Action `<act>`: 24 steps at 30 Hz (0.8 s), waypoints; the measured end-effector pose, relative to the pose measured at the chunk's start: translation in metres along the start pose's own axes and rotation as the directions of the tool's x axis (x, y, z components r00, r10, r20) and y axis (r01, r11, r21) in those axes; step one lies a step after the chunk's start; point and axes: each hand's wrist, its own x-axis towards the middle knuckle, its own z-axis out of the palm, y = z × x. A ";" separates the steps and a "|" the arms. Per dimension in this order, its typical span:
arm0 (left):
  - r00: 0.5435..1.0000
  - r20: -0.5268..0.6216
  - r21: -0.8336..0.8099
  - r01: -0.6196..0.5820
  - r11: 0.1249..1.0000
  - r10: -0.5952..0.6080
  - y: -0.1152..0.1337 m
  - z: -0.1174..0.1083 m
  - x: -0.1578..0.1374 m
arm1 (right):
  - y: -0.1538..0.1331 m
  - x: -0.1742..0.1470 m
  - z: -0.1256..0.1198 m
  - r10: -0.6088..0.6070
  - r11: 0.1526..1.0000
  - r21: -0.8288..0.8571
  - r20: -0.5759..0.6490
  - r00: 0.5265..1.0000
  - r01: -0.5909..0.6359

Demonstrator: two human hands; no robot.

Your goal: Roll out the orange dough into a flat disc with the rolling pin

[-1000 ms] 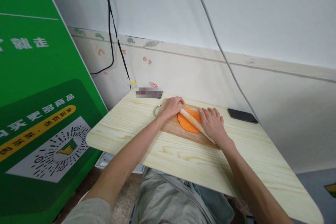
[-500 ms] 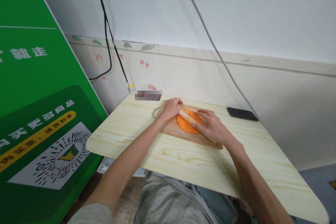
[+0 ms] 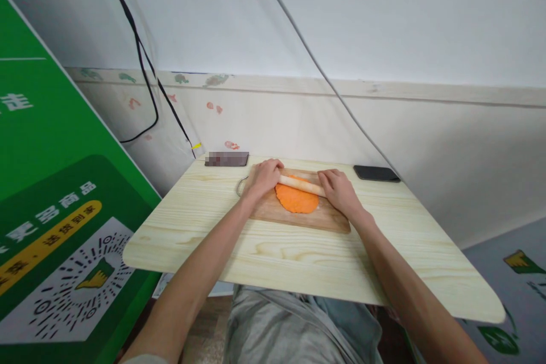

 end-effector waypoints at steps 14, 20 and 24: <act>0.987 0.138 0.064 -0.087 0.994 0.077 -0.005 -0.005 0.000 | -0.029 -0.026 -0.019 0.060 0.963 -0.268 0.172 0.983 -0.011; 0.980 0.097 0.145 -0.185 0.972 0.173 -0.022 0.001 -0.015 | -0.043 -0.040 -0.025 0.058 0.932 -0.362 0.182 0.982 0.013; 0.986 0.045 0.171 -0.166 0.971 0.161 -0.027 0.004 -0.019 | -0.043 -0.040 -0.024 0.050 0.936 -0.351 0.161 0.986 0.010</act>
